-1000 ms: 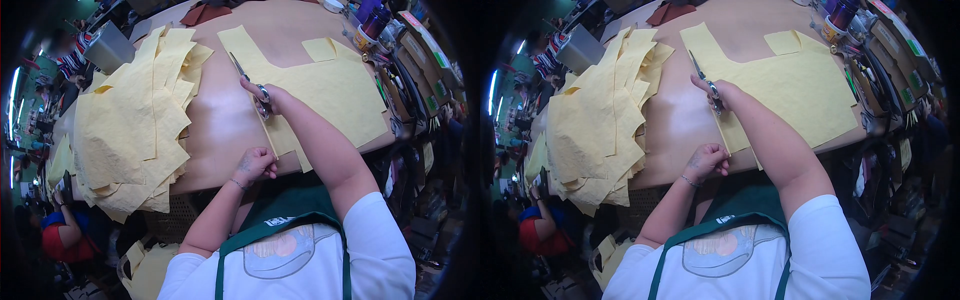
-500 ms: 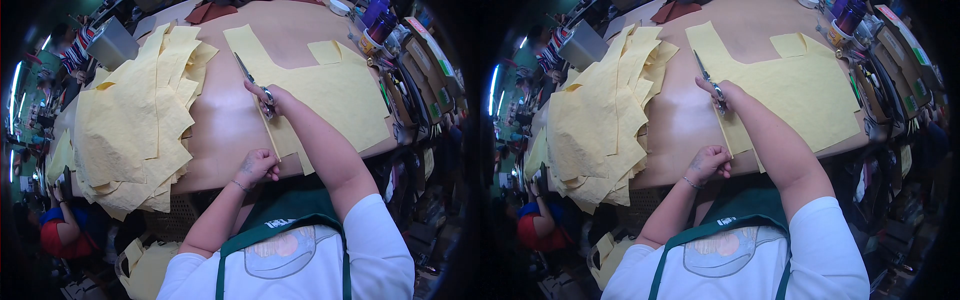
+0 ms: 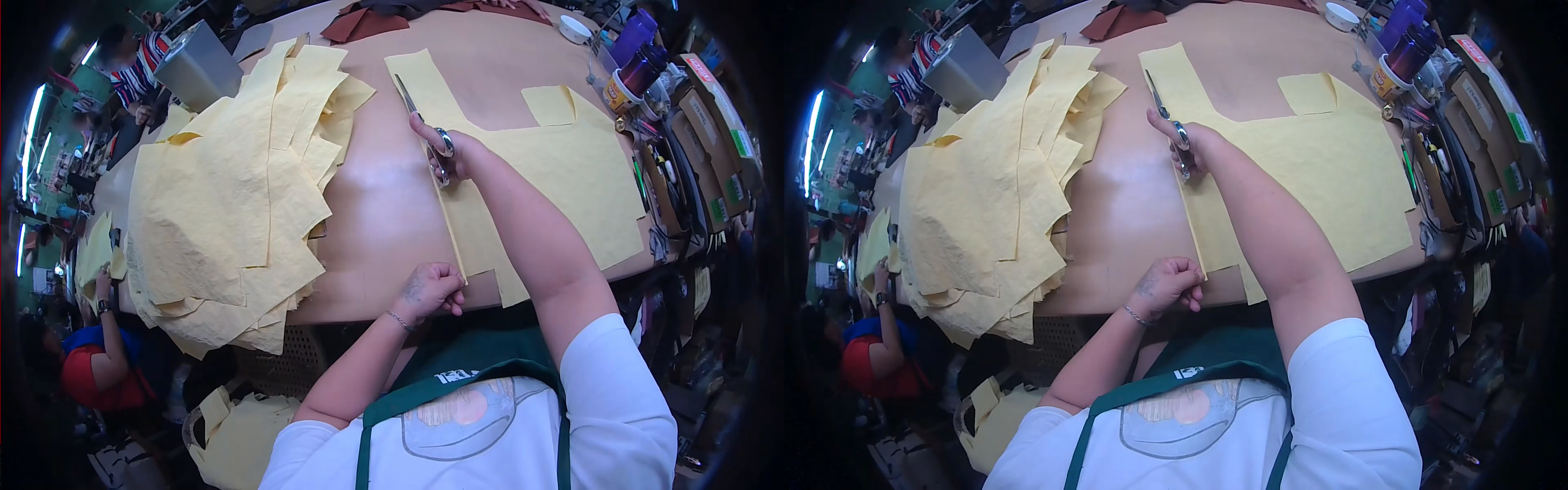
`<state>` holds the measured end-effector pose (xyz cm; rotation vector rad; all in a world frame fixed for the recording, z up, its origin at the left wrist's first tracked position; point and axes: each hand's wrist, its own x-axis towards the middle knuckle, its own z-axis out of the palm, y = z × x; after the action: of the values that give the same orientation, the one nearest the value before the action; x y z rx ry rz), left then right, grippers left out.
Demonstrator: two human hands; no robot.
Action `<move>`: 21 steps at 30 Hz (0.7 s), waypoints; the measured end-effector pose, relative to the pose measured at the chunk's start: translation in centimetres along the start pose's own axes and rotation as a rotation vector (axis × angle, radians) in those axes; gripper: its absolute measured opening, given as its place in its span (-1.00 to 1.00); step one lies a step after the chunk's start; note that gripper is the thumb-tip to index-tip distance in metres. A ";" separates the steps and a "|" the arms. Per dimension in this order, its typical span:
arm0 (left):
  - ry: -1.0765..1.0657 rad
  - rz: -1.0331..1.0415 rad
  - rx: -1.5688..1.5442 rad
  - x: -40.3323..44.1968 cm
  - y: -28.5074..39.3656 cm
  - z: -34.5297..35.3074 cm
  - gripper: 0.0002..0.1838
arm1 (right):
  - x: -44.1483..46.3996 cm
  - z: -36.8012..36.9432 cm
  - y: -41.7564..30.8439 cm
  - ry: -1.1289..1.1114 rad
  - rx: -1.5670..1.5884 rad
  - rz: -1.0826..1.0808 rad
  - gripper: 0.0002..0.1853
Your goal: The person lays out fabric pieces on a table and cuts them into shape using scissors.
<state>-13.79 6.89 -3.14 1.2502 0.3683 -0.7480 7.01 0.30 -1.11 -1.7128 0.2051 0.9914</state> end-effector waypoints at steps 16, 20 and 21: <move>-0.011 -0.001 -0.007 -0.1 0.2 -0.1 -0.88 | 0.2 0.2 0.7 0.053 0.018 -0.085 -0.29; -0.012 0.010 0.001 0.0 0.0 -0.1 -0.89 | 0.4 0.2 0.7 0.086 -0.005 -0.106 -0.29; -0.012 0.007 0.005 0.0 0.0 -0.2 -0.89 | 0.3 0.2 0.7 0.093 -0.022 -0.105 -0.29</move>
<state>-13.81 7.04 -3.18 1.2505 0.3523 -0.7500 6.71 0.26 -1.82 -1.7729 0.1633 0.8402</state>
